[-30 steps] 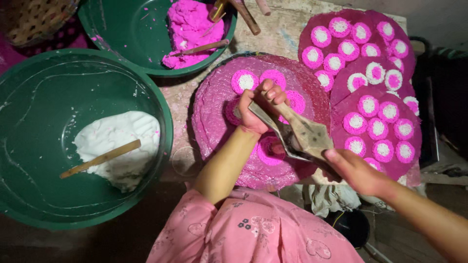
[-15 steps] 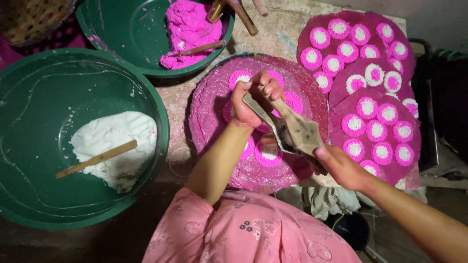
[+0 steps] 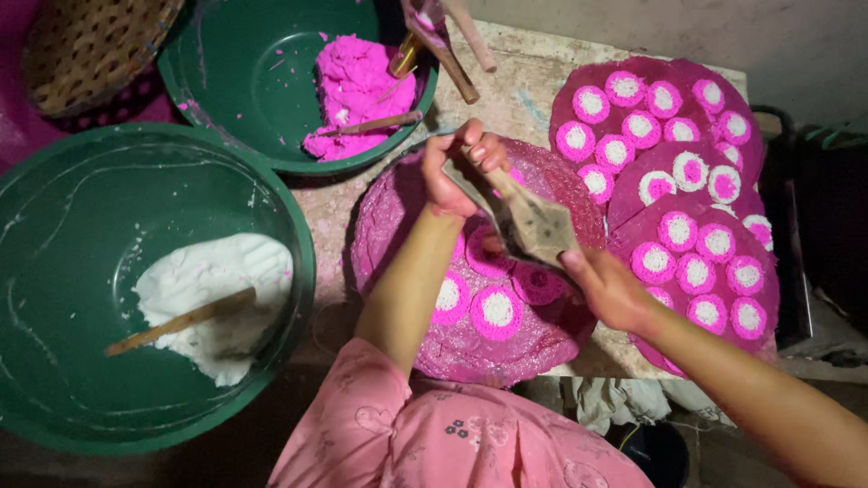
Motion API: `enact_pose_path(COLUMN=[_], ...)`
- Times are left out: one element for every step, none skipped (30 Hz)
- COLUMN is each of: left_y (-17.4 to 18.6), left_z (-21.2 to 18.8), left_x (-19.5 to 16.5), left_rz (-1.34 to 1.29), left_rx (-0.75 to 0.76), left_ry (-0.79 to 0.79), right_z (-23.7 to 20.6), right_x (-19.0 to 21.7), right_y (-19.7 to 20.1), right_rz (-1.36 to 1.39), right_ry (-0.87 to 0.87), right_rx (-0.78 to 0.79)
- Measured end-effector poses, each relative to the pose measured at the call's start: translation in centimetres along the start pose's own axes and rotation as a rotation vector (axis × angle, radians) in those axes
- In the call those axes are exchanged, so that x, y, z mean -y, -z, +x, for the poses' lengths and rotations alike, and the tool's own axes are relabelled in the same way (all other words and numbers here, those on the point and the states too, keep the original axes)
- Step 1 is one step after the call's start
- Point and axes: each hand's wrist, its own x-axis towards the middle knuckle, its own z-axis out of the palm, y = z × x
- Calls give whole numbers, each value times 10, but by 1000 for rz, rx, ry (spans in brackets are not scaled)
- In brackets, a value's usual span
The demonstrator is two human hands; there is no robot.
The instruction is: The person uses a wooden mallet and a metal ring to press white paste into circular shapes on a pink glittery surface. They repeatedly fill the ring with white paste, strike it with the mallet, and place the formed circles onto a tray. The process is repeated multiple times throughout the clip.
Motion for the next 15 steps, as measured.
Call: enact_pose_path(left_y=[2,4,6,8,8,9,10,9,6,3,-2,-8,-14,-20,-26], left_z=[-1,-3,-4,-4,-4,-4,-2,1,3,5,6,9,9,7,6], left_x=[0,1,3,5,8,10,10,10,9,6,2,-2,-2,0,4], left_rz=[-22,-44,-65,-65,-65,-65,-65,-65,-67,-31,5,44,85,123,158], left_rx=[14,24,35,11,-14,-37,-31,-23,-15,0,14,29,0,-31,-62], left_ry=[8,15,20,11,-1,-15,-27,-37,-46,-31,-14,0,10,24,38], right_z=[-1,-1,-2,-3,-2,-1,2,5,7,9,9,7,3,-4,-12], right_x=[1,1,0,-2,-4,-7,-9,-12,-14,-15,-17,-19,-22,-25,-29], right_y=[0,1,3,6,10,12,12,11,7,3,-1,-5,-4,-1,4], right_rz=[21,45,68,53,38,20,-7,-34,-61,-30,2,34,218,402,586], right_ry=[-56,-111,-164,-178,-191,-202,-188,-174,-162,-128,-94,-56,-77,-102,-131], right_rx=[45,94,144,150,159,167,137,104,72,54,36,20,107,192,277])
